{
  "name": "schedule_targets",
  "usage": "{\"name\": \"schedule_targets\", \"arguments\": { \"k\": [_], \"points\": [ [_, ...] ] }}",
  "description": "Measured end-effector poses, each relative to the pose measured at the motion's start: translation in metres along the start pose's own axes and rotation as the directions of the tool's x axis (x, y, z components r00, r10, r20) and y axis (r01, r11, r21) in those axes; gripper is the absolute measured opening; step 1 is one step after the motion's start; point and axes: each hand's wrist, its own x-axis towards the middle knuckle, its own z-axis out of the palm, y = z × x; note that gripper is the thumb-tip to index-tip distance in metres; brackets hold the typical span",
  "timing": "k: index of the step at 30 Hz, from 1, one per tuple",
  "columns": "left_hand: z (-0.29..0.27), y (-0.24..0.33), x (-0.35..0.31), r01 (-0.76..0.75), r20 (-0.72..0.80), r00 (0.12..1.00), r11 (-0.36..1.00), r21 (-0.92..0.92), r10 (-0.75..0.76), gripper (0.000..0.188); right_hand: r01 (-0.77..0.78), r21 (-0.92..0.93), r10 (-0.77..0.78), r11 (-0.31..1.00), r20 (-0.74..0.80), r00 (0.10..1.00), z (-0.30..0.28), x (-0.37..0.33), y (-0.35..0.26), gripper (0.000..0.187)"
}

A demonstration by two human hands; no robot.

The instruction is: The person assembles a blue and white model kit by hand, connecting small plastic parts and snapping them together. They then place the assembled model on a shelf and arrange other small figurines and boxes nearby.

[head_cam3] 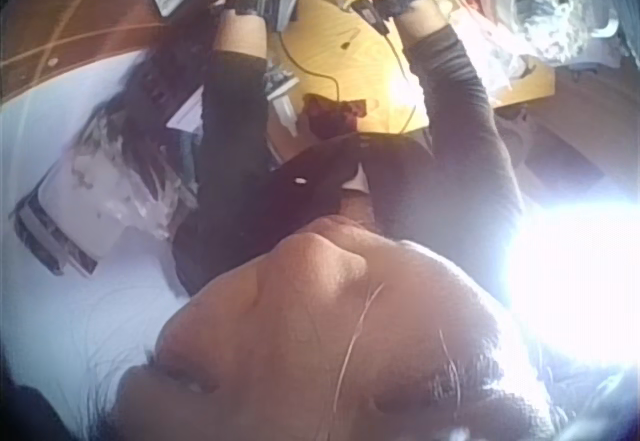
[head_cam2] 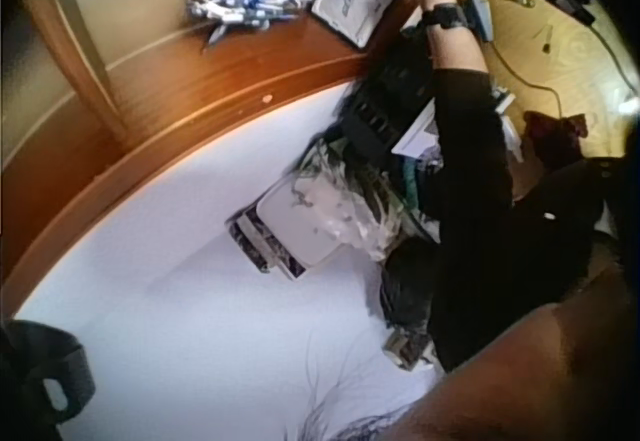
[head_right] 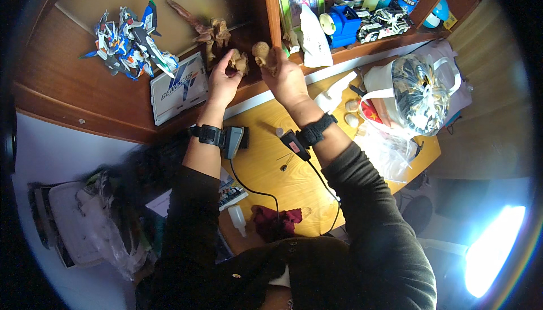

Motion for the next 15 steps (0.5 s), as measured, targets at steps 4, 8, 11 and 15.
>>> {"name": "schedule_targets", "arguments": {
  "k": [4,8,11,15],
  "points": [
    [0.0,-0.006,-0.003,0.019,-0.109,0.993,0.985,-0.174,-0.038,0.059,-0.021,0.17,0.014,0.985,0.039,0.999,-0.019,-0.008,-0.02,0.048],
    [-0.025,-0.011,-0.017,-0.111,-0.419,0.898,0.856,-0.505,-0.131,0.036,0.005,0.205,-0.045,0.979,0.189,0.981,0.005,-0.015,-0.038,0.051],
    [-0.048,-0.008,-0.028,0.009,-0.321,0.904,0.763,-0.646,-0.282,0.021,0.0,0.154,-0.042,0.988,0.269,0.962,0.038,-0.014,-0.043,0.055],
    [-0.05,-0.009,-0.034,0.152,-0.162,0.936,0.774,-0.614,-0.313,0.031,-0.012,0.087,-0.017,0.996,0.319,0.948,0.075,-0.01,-0.045,0.06]
  ]
}}
